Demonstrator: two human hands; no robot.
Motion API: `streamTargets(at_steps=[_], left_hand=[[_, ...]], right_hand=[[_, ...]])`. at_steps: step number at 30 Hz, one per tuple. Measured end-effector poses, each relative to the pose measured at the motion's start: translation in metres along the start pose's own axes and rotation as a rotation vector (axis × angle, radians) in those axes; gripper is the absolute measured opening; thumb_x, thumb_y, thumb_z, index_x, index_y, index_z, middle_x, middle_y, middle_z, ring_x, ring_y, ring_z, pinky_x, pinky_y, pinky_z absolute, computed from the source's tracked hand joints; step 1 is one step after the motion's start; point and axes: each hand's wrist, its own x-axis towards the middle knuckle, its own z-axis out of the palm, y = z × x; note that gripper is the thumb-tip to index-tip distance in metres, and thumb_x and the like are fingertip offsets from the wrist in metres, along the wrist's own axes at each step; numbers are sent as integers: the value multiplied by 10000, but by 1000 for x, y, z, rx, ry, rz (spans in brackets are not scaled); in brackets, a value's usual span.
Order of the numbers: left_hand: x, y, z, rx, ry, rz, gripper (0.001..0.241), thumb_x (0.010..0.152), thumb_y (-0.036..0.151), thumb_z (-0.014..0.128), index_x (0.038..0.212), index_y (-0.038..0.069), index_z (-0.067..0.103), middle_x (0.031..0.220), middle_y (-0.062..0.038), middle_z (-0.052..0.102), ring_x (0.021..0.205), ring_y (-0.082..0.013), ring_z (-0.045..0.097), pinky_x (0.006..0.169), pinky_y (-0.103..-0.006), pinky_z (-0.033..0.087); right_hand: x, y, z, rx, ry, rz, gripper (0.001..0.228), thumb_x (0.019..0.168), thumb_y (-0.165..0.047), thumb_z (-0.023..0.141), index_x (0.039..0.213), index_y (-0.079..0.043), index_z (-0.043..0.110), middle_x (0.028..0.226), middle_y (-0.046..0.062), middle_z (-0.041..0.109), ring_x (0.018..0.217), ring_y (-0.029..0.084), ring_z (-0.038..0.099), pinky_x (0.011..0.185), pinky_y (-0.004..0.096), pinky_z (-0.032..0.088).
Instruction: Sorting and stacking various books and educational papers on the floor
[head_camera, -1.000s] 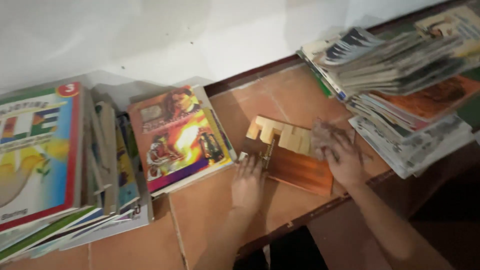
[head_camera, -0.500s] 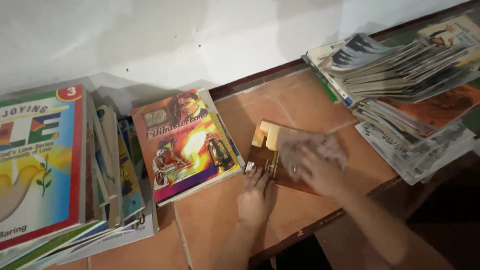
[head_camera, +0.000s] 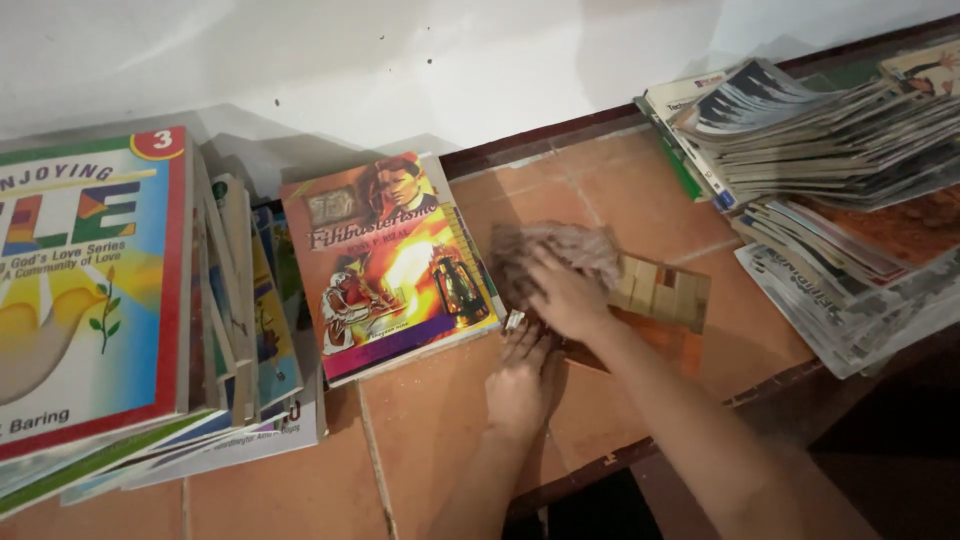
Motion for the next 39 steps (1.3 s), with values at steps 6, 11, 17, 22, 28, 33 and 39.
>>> streamTargets(at_steps=[6,11,17,22,28,33,39], left_hand=[[-2,-6,6,-108,70,101,250,868,291,798,1092,181,782,1224,-36,759,1227,-235,672,981,-357,555],[-3,-1,8,-108,90,42,309,870,374,790,1145,234,777,1252,13,750,1260,-169,643,1007,-306,540],[2,13,-7,-25,-275,-23,515,871,408,778,1325,196,657,1489,-28,586,1446,-226,456,1136,-420,450],[19,11,28,191,-297,31,420,881,349,744,1275,216,690,1430,-12,635,1392,-199,525,1153,-394,419],[76,-1,60,269,-334,59,298,928,202,666,1203,290,740,1389,15,656,1354,-250,555,962,-497,560],[109,0,75,284,-404,79,333,883,189,737,1193,310,762,1387,-28,656,1401,-333,522,1005,-484,559],[28,83,56,286,-154,66,297,912,149,670,1180,233,764,1395,-56,637,1439,-312,442,1183,-431,345]], right_hand=[[-13,49,-12,64,30,247,514,1048,-506,340,1478,-260,476,1748,-87,82,1557,278,253,1194,689,211],[-46,112,-4,57,77,413,614,1040,-576,264,1603,-330,268,1727,-95,139,1565,231,227,1233,608,226],[-75,163,22,63,145,428,612,1051,-600,339,1594,-317,341,1685,-61,288,1540,239,295,1236,567,224],[-87,167,30,97,198,492,612,1042,-588,336,1576,-290,365,1686,-23,293,1524,288,325,1240,562,200],[-102,137,34,82,244,613,565,1076,-518,300,1523,-197,426,1697,32,272,1554,292,258,1255,535,166],[-142,67,39,-42,282,436,536,1049,-432,378,1539,-227,448,1649,61,353,1547,305,265,1244,533,174],[-135,86,32,-49,163,272,616,974,-392,493,1539,-165,398,1713,62,227,1586,309,140,1253,543,113]])
